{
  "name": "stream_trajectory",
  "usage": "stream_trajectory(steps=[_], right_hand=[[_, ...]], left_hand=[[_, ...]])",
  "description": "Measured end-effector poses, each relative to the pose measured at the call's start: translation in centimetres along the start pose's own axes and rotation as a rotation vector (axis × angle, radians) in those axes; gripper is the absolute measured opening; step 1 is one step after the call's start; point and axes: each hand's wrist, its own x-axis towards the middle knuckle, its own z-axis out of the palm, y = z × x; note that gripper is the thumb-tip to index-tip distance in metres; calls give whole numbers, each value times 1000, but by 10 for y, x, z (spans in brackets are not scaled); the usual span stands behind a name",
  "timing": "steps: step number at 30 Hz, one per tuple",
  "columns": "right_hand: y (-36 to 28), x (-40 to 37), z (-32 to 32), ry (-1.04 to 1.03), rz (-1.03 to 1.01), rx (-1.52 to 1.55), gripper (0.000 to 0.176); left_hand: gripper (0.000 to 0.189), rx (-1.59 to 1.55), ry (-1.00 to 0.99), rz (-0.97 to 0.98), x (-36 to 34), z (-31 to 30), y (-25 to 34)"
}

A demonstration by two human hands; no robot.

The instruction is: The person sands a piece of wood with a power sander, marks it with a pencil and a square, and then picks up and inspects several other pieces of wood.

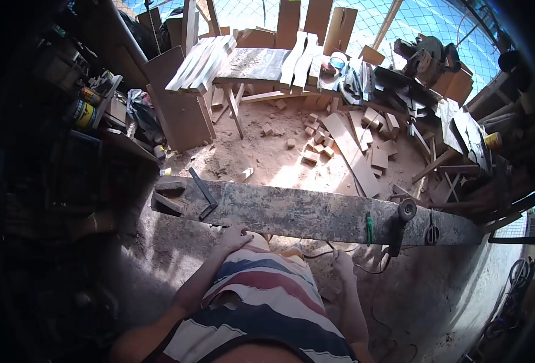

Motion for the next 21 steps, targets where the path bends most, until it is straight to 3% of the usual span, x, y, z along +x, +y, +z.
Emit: stream_trajectory(steps=[1, 3, 5, 8, 9, 11, 15, 17, 21], right_hand=[[35, -8, 22, 30, -63, -86, 44], [28, -48, 22, 24, 30, 109, 42], [31, -80, 34, -127, 399, 496, 38], [60, -130, 73, -85, 496, 815, 48], [61, -144, 81, -75, 550, 807, 48], [47, -161, 91, -58, 644, 814, 48], [3, -173, 93, -22, 779, 808, 47], [-20, -173, 89, -10, 831, 800, 47], [-59, -168, 78, 14, 913, 781, 46]], left_hand=[[52, -24, 17, 40, 4, 2, 3], [54, -85, 56, 103, 28, 5, 5], [55, -340, 94, 92, 66, 0, 8], [77, -582, 47, -86, 132, -72, 70], [89, -678, 51, -188, 160, -92, 88], [116, -964, 54, -143, 224, -120, 111], [142, -938, -8, -52, 347, -186, 182], [136, -941, 20, -95, 413, -201, 213], [143, -924, -143, -43, 535, -211, 253]])
